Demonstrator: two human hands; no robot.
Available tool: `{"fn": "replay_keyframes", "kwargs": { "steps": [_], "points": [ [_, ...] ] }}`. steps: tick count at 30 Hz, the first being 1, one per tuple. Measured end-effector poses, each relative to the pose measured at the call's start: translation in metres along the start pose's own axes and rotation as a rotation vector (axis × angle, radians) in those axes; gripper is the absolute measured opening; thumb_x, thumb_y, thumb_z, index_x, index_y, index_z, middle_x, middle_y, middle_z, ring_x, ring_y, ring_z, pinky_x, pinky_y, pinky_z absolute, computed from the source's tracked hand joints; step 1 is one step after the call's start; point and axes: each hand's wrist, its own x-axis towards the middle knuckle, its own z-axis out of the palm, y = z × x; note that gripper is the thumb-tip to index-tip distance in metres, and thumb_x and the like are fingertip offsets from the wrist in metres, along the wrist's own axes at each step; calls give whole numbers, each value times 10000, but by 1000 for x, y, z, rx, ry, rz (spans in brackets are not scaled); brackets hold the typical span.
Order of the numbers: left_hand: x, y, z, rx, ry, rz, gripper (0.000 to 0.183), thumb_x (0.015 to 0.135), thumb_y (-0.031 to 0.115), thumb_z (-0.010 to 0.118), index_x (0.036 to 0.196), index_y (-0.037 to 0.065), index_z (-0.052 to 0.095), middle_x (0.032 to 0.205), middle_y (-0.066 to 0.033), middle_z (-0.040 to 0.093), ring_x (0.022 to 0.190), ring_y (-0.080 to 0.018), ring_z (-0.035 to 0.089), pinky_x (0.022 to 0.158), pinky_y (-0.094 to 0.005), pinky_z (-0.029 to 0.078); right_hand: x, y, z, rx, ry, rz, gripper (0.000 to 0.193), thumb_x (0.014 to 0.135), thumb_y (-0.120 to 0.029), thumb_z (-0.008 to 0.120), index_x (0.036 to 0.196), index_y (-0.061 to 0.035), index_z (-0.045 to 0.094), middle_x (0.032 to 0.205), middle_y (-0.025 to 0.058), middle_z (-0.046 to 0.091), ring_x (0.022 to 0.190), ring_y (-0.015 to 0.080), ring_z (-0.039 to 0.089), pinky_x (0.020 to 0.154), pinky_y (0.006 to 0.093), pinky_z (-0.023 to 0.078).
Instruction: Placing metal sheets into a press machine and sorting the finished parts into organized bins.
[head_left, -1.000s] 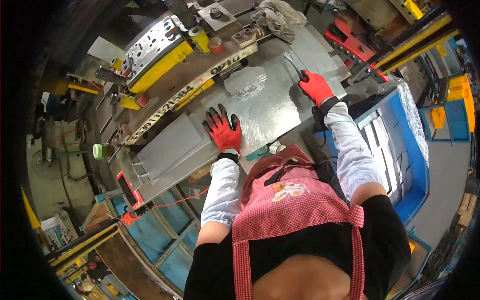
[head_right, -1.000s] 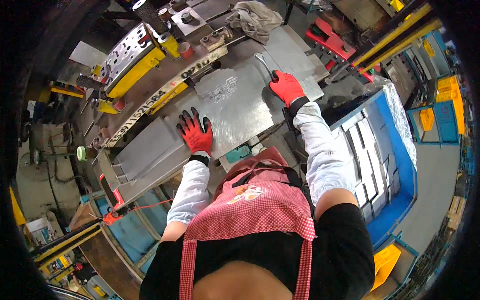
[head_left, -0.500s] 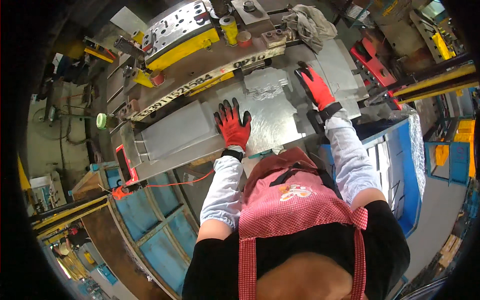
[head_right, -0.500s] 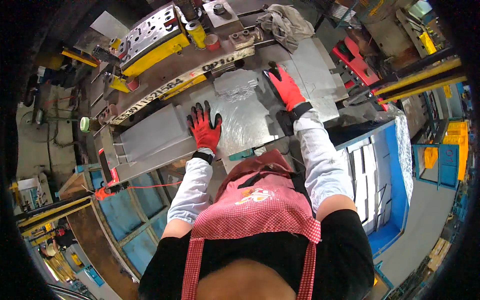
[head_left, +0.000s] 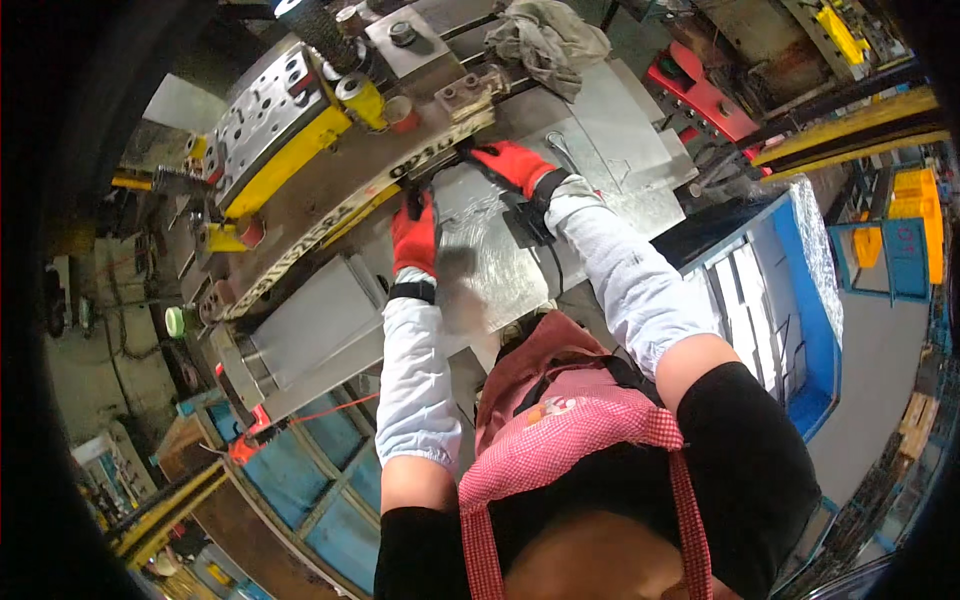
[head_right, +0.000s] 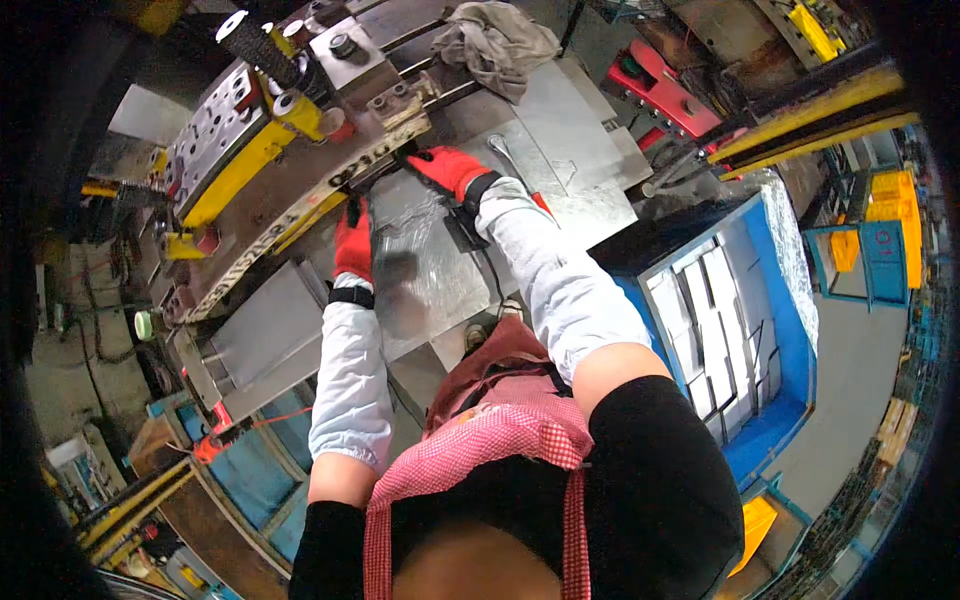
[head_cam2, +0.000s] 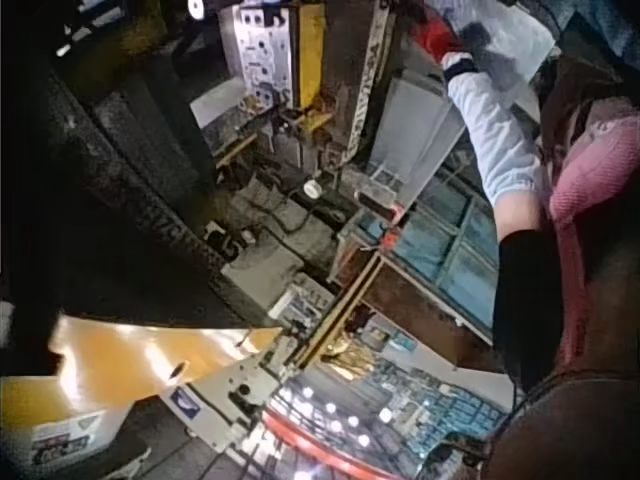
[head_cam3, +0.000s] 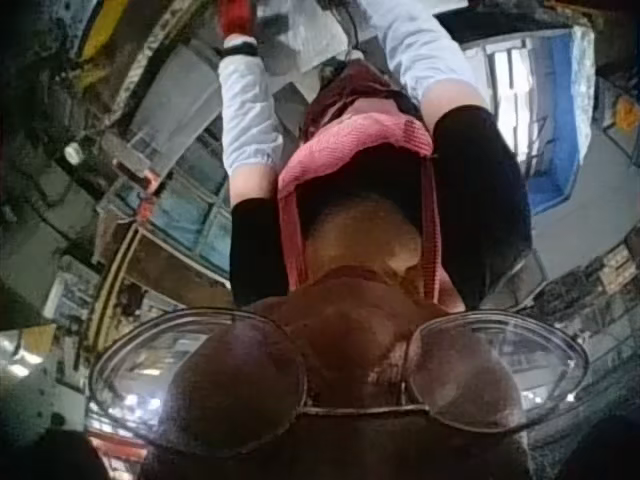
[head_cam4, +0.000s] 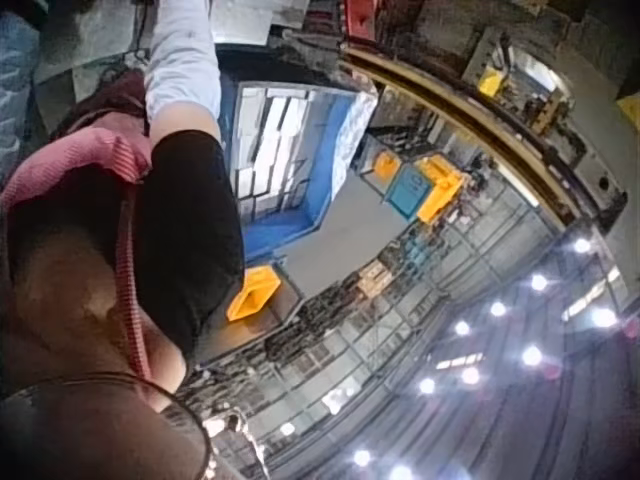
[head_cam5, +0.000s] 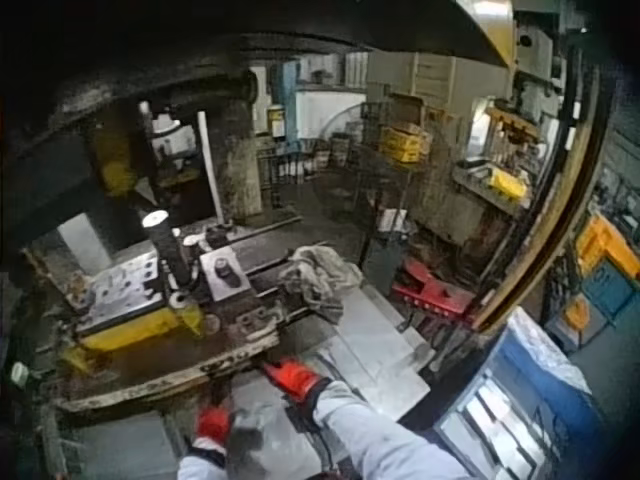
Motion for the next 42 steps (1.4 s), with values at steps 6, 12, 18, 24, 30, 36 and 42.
{"fn": "replay_keyframes", "kwargs": {
  "steps": [6, 12, 18, 24, 30, 36, 42],
  "points": [
    [5, -17, -9, -242, -36, -67, 449, 816, 403, 534, 1107, 62, 559, 1091, -181, 570, 1003, -335, 536, 867, -382, 412, 10, -8, 1, -11, -179, 17, 668, 792, -576, 416, 1178, -39, 503, 1201, 221, 479, 1124, 347, 442, 954, 385, 336],
    [-2, -11, -13, -207, -22, -50, 407, 805, 394, 552, 1051, 70, 578, 979, -174, 606, 938, -341, 555, 801, -389, 425, 11, -3, 14, -283, -160, -93, 428, 842, -294, 447, 1252, -174, 429, 1153, 214, 500, 1029, 389, 486, 897, 402, 383],
    [-15, -4, -19, -228, -14, -11, 359, 806, 362, 556, 1009, 68, 593, 930, -176, 614, 878, -345, 573, 763, -386, 437, -13, -2, 19, -292, -87, -220, 457, 833, -398, 450, 1225, -163, 466, 1153, 204, 513, 1051, 386, 479, 905, 398, 374],
    [-35, -6, -36, -201, -64, -35, 389, 803, 366, 562, 1078, 91, 581, 955, -184, 607, 901, -340, 575, 767, -366, 443, -21, -38, 17, 31, -181, 259, 613, 796, -552, 448, 1096, -31, 568, 1107, 199, 557, 1052, 348, 499, 909, 366, 372],
    [-78, -18, -50, -107, -58, -128, 448, 793, 412, 555, 1166, 166, 537, 1001, -193, 596, 947, -343, 559, 808, -388, 431, -54, -61, 34, 87, -182, 159, 622, 776, -578, 430, 1035, -40, 604, 1045, 197, 580, 1006, 360, 519, 874, 389, 388],
    [-131, -43, -67, -194, 5, -185, 466, 780, 351, 576, 1190, 142, 505, 1041, -189, 582, 987, -339, 538, 850, -372, 415, -85, -94, 59, 78, -285, 119, 536, 793, -539, 445, 1025, -87, 618, 991, 179, 602, 966, 351, 540, 835, 384, 413],
    [-189, -28, -78, -283, 370, -291, 537, 743, 315, 656, 1152, 9, 488, 1162, -172, 519, 1045, -308, 511, 873, -368, 404, -111, -109, 89, 111, -253, 83, 489, 795, -518, 452, 1029, -123, 620, 986, 166, 603, 941, 347, 547, 819, 384, 427]
  ]
}}
